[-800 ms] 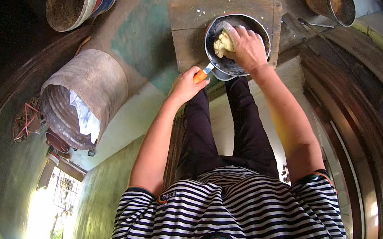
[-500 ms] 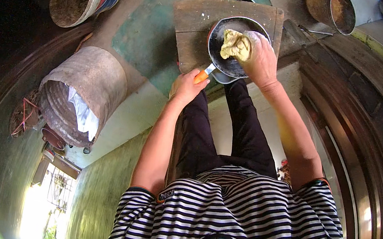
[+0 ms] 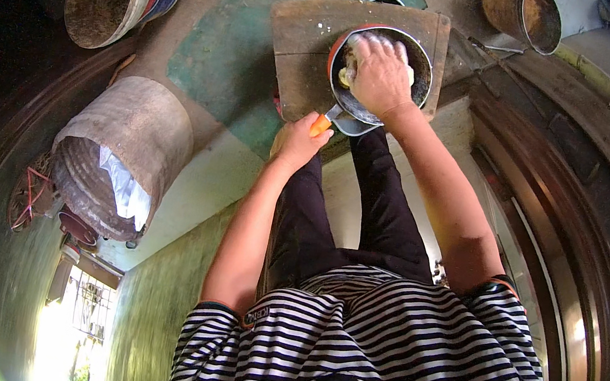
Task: The person kneads a large mass of dough inside a small orange pot using both hands. They repeatedly press, fold, and turn the dough while holding the pot steady with the left hand. The task continues throughout the clip without visible completion.
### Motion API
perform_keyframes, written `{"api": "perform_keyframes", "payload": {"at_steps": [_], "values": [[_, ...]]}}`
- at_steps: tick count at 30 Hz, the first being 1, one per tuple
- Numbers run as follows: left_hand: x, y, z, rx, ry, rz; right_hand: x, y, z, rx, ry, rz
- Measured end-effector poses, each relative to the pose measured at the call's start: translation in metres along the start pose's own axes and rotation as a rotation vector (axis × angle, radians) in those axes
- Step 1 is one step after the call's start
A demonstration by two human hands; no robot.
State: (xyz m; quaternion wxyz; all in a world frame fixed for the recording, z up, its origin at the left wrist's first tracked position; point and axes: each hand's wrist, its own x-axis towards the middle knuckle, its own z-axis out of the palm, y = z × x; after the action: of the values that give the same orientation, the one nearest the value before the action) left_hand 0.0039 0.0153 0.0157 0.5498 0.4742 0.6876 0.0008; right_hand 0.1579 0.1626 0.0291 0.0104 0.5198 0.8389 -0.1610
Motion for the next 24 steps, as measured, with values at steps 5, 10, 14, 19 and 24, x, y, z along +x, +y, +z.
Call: {"api": "perform_keyframes", "payload": {"at_steps": [5,10,14,19,24], "values": [[-0.002,-0.004,0.002,-0.043,0.013,0.001,-0.009,0.004,0.008,0.014,-0.232,0.138],[-0.002,-0.001,0.001,-0.013,0.024,0.034,-0.02,0.017,0.015,0.084,-0.081,0.166],[0.002,0.004,-0.003,0.034,-0.039,-0.014,-0.015,0.006,0.037,0.001,-0.029,0.092],[0.0,0.007,-0.004,-0.014,-0.1,-0.039,-0.026,0.022,0.043,0.007,-0.027,-0.071],[0.007,-0.006,0.006,-0.045,-0.081,0.013,-0.007,0.026,0.055,0.008,-0.114,-0.029]]}}
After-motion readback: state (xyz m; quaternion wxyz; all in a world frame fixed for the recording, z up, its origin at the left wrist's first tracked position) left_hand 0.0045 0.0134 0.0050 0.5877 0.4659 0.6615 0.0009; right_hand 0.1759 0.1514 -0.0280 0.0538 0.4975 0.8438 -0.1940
